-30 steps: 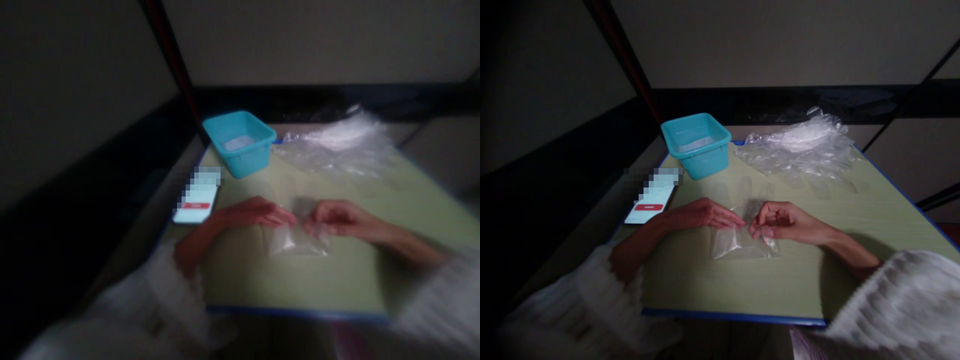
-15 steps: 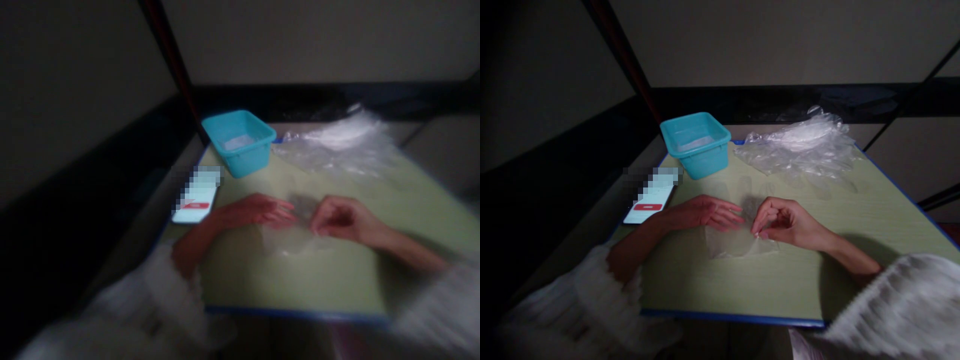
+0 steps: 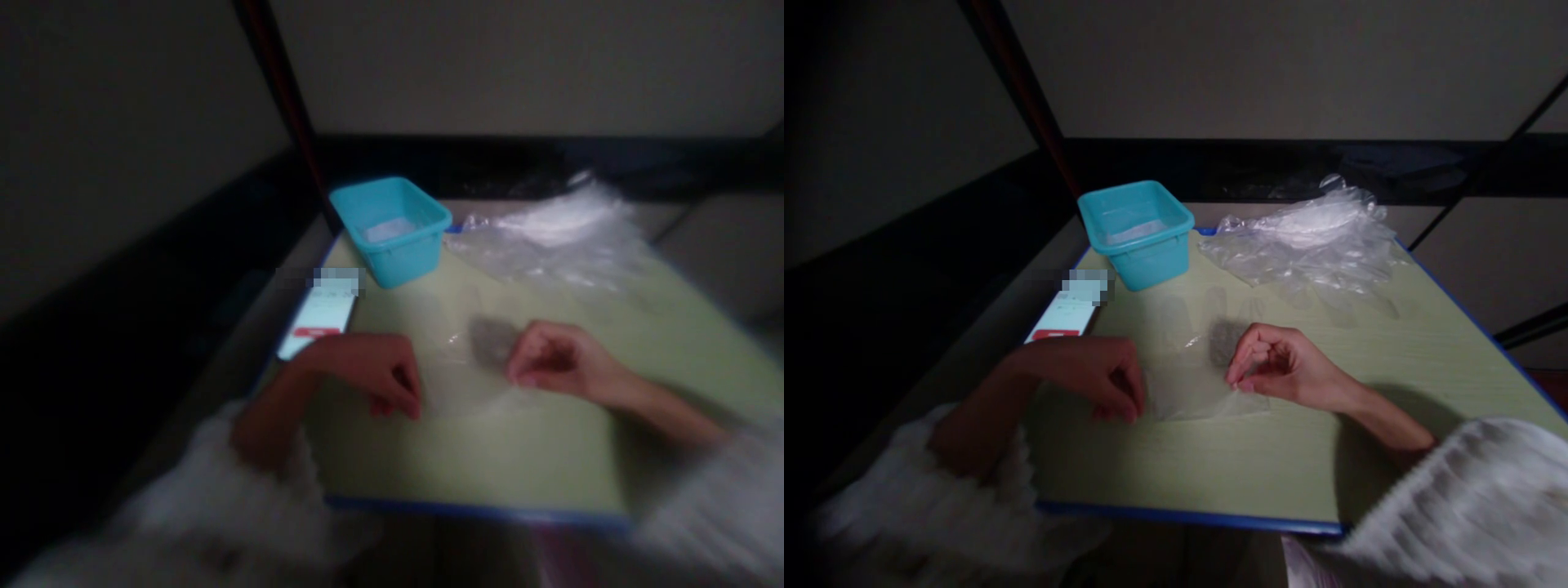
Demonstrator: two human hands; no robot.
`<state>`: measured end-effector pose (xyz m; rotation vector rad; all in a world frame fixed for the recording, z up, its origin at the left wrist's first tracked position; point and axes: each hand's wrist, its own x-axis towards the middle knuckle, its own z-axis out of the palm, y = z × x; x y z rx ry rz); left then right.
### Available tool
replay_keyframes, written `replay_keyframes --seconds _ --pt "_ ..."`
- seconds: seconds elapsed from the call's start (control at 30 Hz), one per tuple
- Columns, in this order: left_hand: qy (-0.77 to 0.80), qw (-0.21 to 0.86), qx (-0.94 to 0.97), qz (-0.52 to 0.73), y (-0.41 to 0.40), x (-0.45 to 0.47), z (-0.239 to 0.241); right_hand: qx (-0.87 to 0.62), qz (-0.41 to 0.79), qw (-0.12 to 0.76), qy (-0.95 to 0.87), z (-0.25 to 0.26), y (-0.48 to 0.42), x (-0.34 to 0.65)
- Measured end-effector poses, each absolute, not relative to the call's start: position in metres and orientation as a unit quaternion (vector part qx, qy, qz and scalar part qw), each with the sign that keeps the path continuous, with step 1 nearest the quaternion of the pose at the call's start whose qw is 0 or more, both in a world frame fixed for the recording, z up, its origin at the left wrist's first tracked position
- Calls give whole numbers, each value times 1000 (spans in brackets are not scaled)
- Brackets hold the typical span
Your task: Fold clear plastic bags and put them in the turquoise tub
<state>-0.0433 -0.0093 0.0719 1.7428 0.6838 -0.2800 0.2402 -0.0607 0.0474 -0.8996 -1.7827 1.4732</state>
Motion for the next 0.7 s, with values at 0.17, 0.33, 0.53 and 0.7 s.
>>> replay_keyframes --seconds 0.17,0.33,0.53,0.7 --pt "337 582 736 -82 -14 -31 63 -324 571 338 -674 46 -61 240" --pt "332 551 763 -63 -16 -26 66 -320 579 334 -671 48 -62 238" --pt "311 526 792 -10 -12 -27 66 -339 571 331 -670 49 -62 238" --pt "297 553 778 33 -7 -30 63 -362 556 333 -670 49 -62 240"
